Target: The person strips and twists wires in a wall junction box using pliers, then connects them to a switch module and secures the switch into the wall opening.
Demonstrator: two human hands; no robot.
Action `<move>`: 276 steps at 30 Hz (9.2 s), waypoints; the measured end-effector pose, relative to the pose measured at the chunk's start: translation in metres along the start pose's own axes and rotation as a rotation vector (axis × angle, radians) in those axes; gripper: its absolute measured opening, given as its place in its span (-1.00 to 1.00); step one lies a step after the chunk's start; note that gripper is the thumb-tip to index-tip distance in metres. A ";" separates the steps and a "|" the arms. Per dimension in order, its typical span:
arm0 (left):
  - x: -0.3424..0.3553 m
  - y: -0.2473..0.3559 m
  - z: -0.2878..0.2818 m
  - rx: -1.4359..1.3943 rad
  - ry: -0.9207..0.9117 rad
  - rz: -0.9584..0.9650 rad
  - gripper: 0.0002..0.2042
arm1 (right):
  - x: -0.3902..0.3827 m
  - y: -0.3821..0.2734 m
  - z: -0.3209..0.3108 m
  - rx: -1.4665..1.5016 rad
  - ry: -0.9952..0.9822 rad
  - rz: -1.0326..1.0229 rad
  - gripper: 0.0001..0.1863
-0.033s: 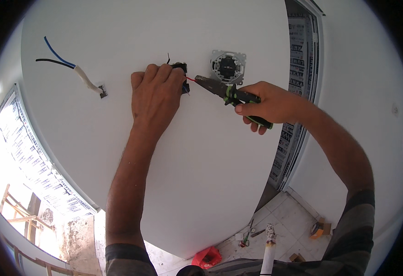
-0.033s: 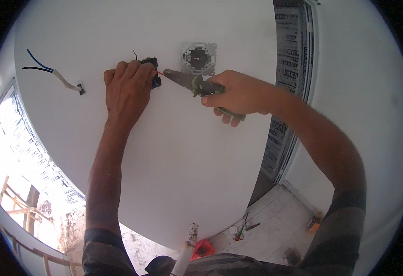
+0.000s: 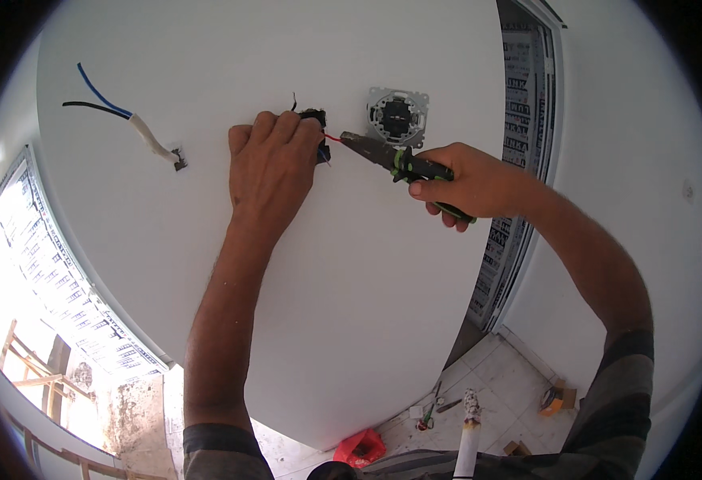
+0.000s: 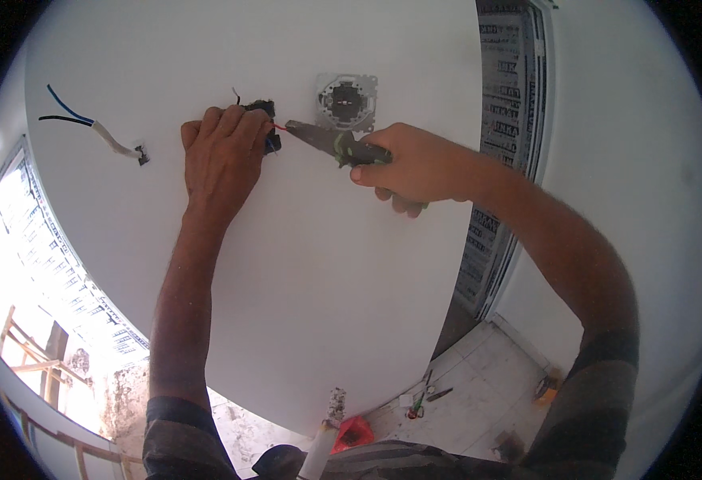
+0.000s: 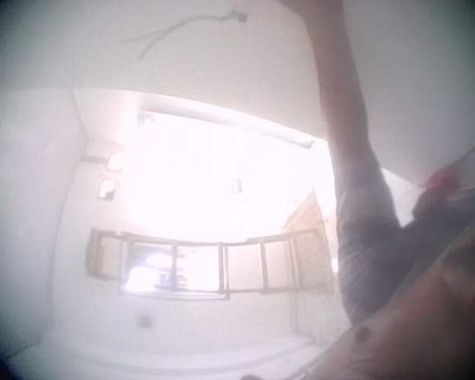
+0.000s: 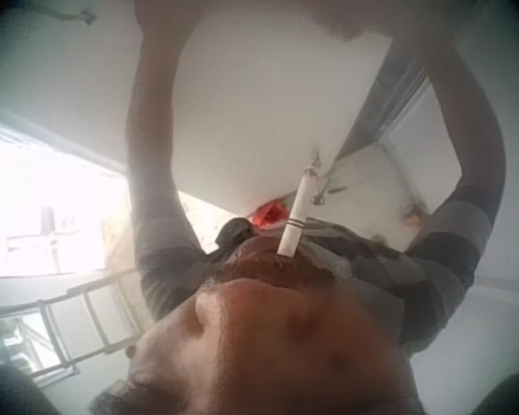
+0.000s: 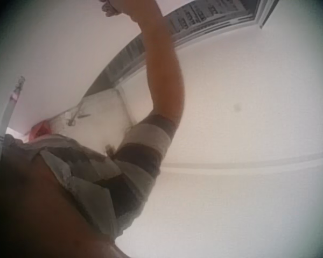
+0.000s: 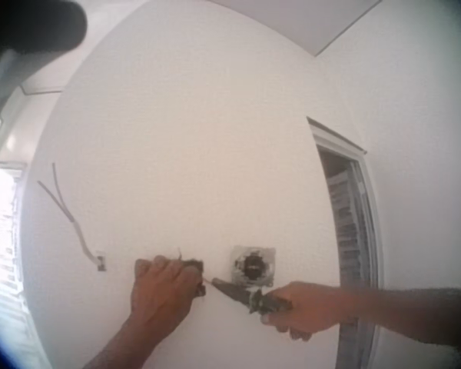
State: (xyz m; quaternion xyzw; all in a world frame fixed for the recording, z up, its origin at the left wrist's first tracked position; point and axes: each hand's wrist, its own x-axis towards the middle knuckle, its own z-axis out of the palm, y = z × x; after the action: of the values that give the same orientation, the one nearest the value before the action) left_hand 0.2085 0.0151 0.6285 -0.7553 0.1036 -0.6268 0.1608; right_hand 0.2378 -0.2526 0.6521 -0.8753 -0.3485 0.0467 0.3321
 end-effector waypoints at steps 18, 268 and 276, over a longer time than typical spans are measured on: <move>0.010 0.004 0.001 -0.067 0.101 -0.030 -0.81 | -0.003 0.004 0.006 -0.769 0.477 -0.290 -0.79; 0.008 0.018 -0.040 -1.055 0.003 -0.851 -0.73 | -0.152 0.228 0.296 1.039 0.158 0.485 -0.71; 0.007 0.016 -0.036 -1.065 -0.086 -0.819 -0.72 | -0.118 0.131 0.202 0.806 0.333 0.183 -0.52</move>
State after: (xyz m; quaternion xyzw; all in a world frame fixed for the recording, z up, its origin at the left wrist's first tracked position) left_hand 0.1751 -0.0066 0.6349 -0.7342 0.0973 -0.4701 -0.4802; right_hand 0.1620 -0.2878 0.3972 -0.6989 -0.1652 0.0664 0.6927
